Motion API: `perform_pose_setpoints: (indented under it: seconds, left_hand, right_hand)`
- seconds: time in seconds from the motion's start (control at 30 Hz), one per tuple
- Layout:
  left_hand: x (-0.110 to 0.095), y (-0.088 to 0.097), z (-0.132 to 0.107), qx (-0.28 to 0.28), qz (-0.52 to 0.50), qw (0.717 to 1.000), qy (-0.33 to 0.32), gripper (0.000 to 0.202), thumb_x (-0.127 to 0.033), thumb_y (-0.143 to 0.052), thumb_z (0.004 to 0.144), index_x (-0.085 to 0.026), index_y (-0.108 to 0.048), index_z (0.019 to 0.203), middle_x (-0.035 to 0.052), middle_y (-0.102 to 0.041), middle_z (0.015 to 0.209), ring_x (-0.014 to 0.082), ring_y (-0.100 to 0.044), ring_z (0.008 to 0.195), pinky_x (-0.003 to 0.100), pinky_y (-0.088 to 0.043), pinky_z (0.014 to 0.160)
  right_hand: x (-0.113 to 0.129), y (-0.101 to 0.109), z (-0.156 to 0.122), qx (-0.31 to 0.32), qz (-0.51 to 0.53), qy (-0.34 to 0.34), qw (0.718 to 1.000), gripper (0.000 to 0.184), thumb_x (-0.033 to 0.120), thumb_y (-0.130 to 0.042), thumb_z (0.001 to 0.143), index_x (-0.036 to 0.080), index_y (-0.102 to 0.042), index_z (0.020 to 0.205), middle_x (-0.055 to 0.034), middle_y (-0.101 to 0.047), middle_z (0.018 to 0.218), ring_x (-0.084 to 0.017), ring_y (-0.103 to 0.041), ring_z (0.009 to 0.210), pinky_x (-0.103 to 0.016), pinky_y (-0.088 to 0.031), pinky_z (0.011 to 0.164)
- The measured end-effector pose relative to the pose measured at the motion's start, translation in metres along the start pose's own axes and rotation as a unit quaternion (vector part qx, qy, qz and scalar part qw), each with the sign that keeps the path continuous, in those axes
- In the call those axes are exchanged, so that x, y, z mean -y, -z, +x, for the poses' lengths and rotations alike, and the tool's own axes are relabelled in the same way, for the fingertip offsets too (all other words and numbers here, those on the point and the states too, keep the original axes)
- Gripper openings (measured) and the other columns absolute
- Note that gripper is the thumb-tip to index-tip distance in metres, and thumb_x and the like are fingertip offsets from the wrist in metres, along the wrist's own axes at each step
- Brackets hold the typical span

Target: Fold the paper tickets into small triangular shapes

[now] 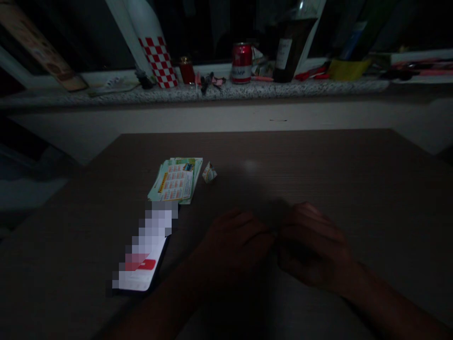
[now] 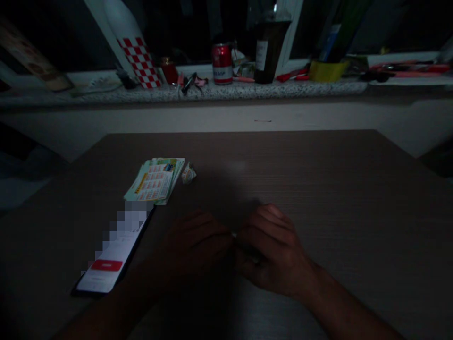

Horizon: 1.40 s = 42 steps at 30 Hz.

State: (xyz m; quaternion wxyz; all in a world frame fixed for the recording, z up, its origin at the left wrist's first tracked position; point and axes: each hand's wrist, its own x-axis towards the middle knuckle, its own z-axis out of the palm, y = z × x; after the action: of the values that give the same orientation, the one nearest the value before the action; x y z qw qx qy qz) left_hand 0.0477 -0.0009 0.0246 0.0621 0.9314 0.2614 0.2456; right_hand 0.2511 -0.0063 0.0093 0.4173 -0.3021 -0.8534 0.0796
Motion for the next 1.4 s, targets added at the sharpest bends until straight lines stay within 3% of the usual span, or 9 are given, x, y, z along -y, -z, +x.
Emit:
perform_pose_setpoints:
  seconds: [0.2,0.5,0.77,1.0,1.4]
  left_hand:
    - [0.002,-0.001,-0.001,-0.047,-0.017,0.999,-0.012,0.009,-0.013,-0.055,0.090,-0.015,-0.062,0.096,0.0020,-0.068,0.087,0.0142,-0.057,0.076,0.030,-0.044,0.072]
    - [-0.004,-0.006,0.002,-0.037,-0.019,0.999,0.002,0.015,-0.009,-0.046,0.091,-0.013,-0.061,0.091,0.0049,-0.067,0.090,0.0153,-0.056,0.078,0.031,-0.047,0.075]
    - [-0.012,-0.012,0.004,-0.065,0.005,0.998,0.011,0.013,-0.009,-0.046,0.091,-0.013,-0.059,0.093,0.0058,-0.066,0.091,0.0163,-0.055,0.076,0.032,-0.045,0.072]
    - [-0.011,-0.017,0.000,-0.065,0.025,0.997,0.028,0.018,-0.009,-0.046,0.090,-0.015,-0.059,0.101,0.0063,-0.067,0.094,0.0182,-0.059,0.086,0.034,-0.045,0.080]
    - [-0.004,-0.009,-0.002,-0.081,0.037,0.995,0.036,0.017,-0.008,-0.050,0.087,-0.015,-0.060,0.100,0.0058,-0.068,0.093,0.0180,-0.061,0.084,0.033,-0.045,0.077]
  right_hand:
    - [0.001,0.002,0.000,-0.007,-0.014,-0.003,1.000,0.017,0.003,-0.064,0.068,0.017,-0.059,0.078,-0.0027,-0.061,0.064,-0.017,-0.055,0.060,-0.035,-0.042,0.060]
    - [-0.003,-0.001,-0.002,-0.009,-0.036,0.006,0.999,0.016,0.007,-0.063,0.069,0.018,-0.056,0.079,-0.0012,-0.059,0.064,-0.016,-0.054,0.057,-0.033,-0.041,0.057]
    - [-0.004,0.001,-0.005,-0.037,-0.053,0.008,0.998,0.028,0.012,-0.070,0.066,0.021,-0.053,0.086,-0.0015,-0.059,0.066,-0.018,-0.055,0.060,-0.036,-0.042,0.058]
    - [-0.007,0.005,-0.005,-0.047,-0.080,-0.014,0.996,0.022,0.010,-0.067,0.066,0.021,-0.053,0.079,-0.0009,-0.057,0.062,-0.018,-0.054,0.058,-0.034,-0.041,0.059]
    - [-0.017,0.010,-0.006,-0.053,-0.119,-0.075,0.989,0.018,0.009,-0.061,0.066,0.022,-0.048,0.066,0.0022,-0.053,0.058,-0.015,-0.051,0.053,-0.030,-0.037,0.057]
